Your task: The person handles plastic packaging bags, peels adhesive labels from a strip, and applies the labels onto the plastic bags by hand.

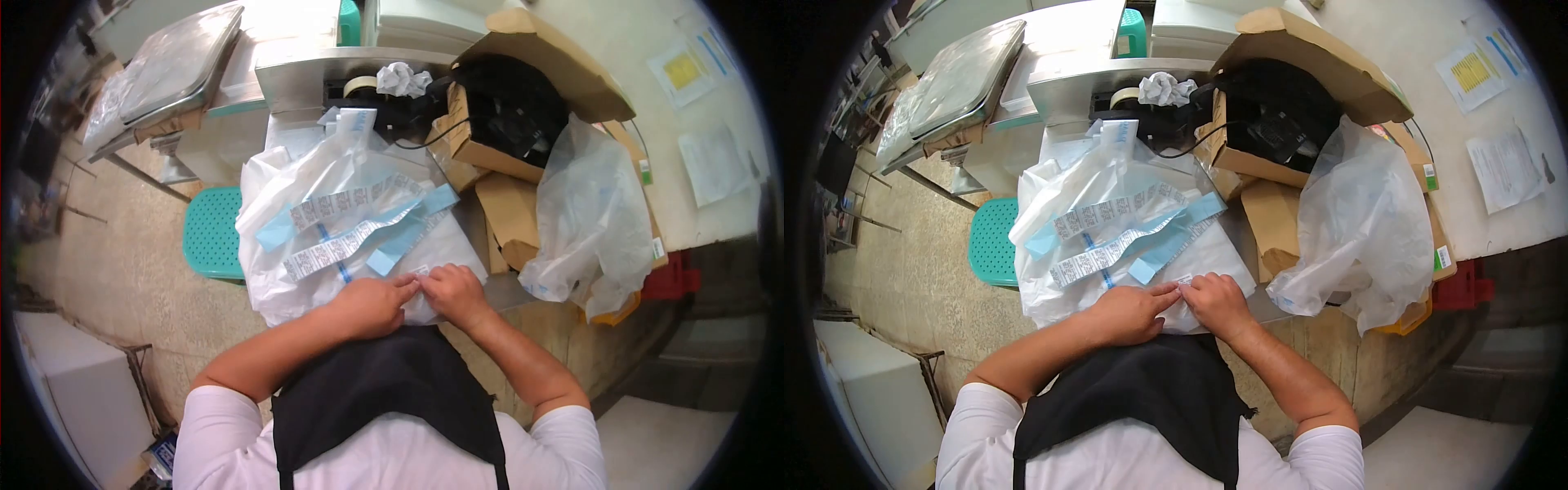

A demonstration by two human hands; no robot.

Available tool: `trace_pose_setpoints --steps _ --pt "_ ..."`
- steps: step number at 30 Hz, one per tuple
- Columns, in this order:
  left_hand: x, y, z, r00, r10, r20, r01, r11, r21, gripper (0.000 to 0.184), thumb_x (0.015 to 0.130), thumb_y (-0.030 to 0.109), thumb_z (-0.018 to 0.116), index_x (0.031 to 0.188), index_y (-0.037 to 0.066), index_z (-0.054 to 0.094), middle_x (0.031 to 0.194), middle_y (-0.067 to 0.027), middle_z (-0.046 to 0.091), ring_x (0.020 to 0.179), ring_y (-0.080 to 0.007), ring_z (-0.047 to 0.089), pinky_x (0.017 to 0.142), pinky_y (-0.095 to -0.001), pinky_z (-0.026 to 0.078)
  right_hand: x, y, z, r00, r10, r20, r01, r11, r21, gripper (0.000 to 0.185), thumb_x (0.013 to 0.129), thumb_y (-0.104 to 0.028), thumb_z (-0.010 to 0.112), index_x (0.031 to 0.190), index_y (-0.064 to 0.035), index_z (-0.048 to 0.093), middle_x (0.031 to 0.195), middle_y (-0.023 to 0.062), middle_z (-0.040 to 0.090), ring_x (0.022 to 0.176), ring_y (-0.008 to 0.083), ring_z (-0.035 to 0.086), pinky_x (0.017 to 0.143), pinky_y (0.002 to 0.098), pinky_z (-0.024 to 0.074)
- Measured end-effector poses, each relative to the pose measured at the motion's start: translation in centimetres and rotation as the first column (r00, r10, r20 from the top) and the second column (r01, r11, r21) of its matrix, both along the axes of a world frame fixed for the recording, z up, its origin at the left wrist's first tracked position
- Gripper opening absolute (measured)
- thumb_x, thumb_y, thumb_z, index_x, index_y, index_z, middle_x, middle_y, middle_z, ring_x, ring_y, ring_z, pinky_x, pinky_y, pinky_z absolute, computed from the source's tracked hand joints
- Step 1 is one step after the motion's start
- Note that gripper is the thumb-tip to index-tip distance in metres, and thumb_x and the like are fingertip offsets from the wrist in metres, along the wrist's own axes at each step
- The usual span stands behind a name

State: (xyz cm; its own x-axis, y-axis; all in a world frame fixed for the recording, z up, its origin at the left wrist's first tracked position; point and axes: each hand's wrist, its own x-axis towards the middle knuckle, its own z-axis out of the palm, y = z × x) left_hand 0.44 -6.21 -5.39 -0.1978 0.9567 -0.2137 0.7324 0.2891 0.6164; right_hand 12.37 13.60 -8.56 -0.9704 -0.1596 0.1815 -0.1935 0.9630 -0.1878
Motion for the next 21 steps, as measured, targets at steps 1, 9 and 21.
trace_pose_setpoints --steps 1,9,21 --pt "0.0 0.2 -0.1 1.0 -0.018 -0.024 0.017 0.999 -0.04 0.053 0.088 0.025 0.06 0.136 0.004 0.057 0.147 -0.0106 0.054 0.095 -0.0365 0.07 0.083 -0.0471 0.057 -0.1 -0.1 0.2 1.0 -0.005 0.016 0.004 1.0 0.009 0.013 0.084 -0.018 0.066 0.094 -0.0126 0.071 0.083 0.0018 0.062 0.08 0.0231 0.063 0.065 0.0398 0.048" --pt "-0.2 0.4 -0.9 0.985 -0.115 -0.127 0.102 0.99 -0.101 0.053 0.089 0.03 0.061 0.134 0.003 0.058 0.149 -0.0108 0.052 0.089 -0.0355 0.072 0.078 -0.0481 0.058 0.2 -0.5 2.0 0.976 -0.171 0.133 0.169 0.985 0.027 0.025 0.086 -0.015 0.062 0.108 -0.014 0.073 0.084 0.0069 0.063 0.082 0.0281 0.065 0.071 0.0449 0.0516" --pt "-0.1 0.7 -0.4 0.986 -0.113 -0.126 0.101 0.99 -0.1 0.051 0.089 0.031 0.065 0.132 0.004 0.06 0.148 -0.011 0.053 0.092 -0.0353 0.072 0.079 -0.0469 0.057 0.4 0.7 2.1 0.851 -0.418 0.319 0.425 0.904 0.052 0.039 0.086 -0.025 0.067 0.12 -0.0071 0.069 0.104 0.014 0.063 0.102 0.0342 0.062 0.085 0.05 0.0507"
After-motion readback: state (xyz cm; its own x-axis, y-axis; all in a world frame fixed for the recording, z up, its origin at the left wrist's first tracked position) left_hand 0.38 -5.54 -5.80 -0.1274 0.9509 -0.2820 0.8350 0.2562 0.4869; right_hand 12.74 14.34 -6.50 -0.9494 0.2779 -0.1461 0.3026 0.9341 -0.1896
